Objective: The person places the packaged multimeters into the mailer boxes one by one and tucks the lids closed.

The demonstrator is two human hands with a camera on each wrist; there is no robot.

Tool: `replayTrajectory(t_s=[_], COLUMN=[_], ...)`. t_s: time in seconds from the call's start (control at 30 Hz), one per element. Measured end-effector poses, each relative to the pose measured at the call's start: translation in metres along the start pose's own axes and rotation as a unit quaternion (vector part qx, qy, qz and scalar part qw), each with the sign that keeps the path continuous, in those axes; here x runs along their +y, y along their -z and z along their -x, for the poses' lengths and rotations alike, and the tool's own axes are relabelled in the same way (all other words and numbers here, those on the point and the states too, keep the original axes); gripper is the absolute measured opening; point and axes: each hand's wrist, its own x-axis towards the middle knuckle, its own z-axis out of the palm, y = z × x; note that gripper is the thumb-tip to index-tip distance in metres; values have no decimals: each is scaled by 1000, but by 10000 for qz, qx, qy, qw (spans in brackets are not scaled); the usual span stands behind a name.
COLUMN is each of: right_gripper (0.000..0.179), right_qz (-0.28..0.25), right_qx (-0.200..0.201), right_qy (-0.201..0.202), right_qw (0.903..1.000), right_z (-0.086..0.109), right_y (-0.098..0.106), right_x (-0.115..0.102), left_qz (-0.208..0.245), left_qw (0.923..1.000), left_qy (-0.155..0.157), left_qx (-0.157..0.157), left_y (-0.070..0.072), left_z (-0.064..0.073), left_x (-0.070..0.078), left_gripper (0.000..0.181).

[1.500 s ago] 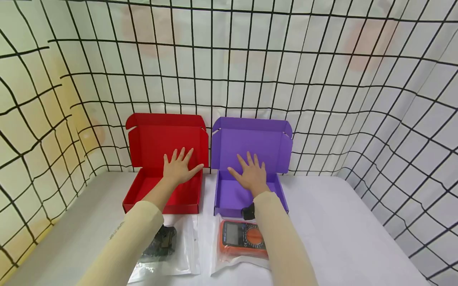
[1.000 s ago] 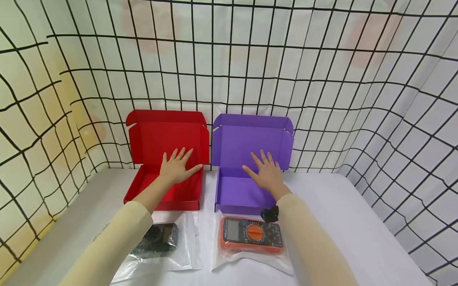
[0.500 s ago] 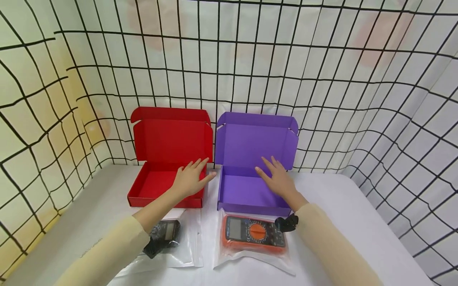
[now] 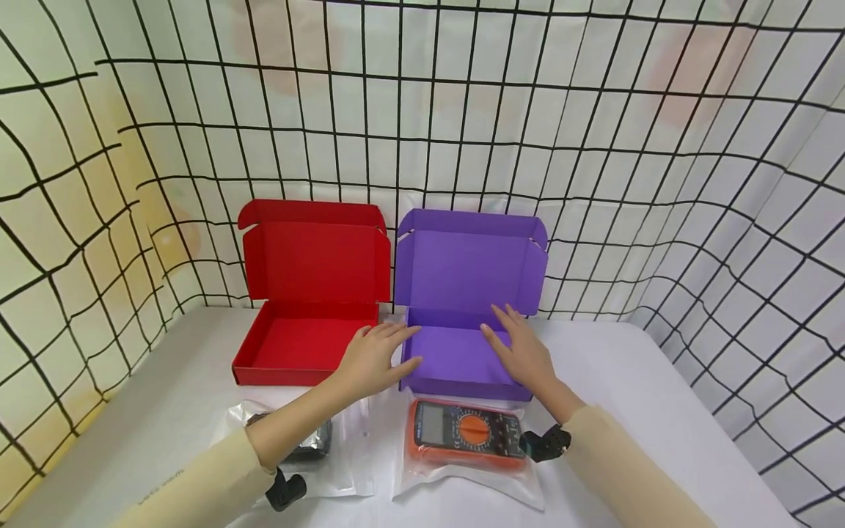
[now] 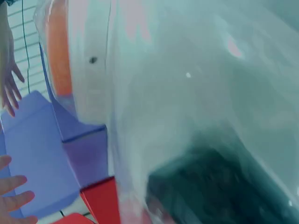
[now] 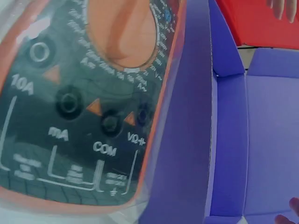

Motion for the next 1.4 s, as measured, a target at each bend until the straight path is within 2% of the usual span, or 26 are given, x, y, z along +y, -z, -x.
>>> replayTrajectory(t_s=[0.17, 0.27, 0.33, 0.47, 0.57, 0.73, 0.93, 1.07, 1.23, 1.4], right_gripper=[49, 44, 43, 46, 48, 45, 43, 39, 37, 38], right_qz=[-238, -441, -538, -568, -583, -626, -525, -463, -378, -420], right_qx=[589, 880, 933, 783, 633, 480, 402, 267, 195, -57], right_qy=[79, 235, 238, -60, -445, -1026, -1363, -1453, -1313, -1170], right_qw=[9980, 9949, 9939, 9953, 9953, 9916, 9885, 9879, 9904, 9922], right_z=[14, 21, 25, 29, 29, 31, 31, 32, 32, 31], right_y=[2, 1, -1, -3, -4, -5, -7, -9, -8, -5], right_x=[12, 21, 26, 31, 32, 31, 39, 44, 47, 48], left_qz=[-58, -151, -184, -63, 51, 121, 341, 99, -560, -721], left_qw=[9995, 9992, 9988, 9969, 9947, 9888, 9799, 9767, 9725, 9713], left_qy=[-288, -369, -444, -672, -809, -862, -915, -985, -1127, -1156], left_qx=[72, -15, -126, -405, -628, -1214, -1741, -1905, -1961, -1950], left_y=[2, -1, -3, -5, -8, -19, -35, -40, -42, -42], left_z=[3, 5, 7, 9, 10, 12, 15, 17, 19, 17], left_x=[12, 18, 22, 31, 35, 40, 47, 54, 62, 65], left_gripper=[45, 44, 44, 46, 48, 56, 66, 73, 81, 76])
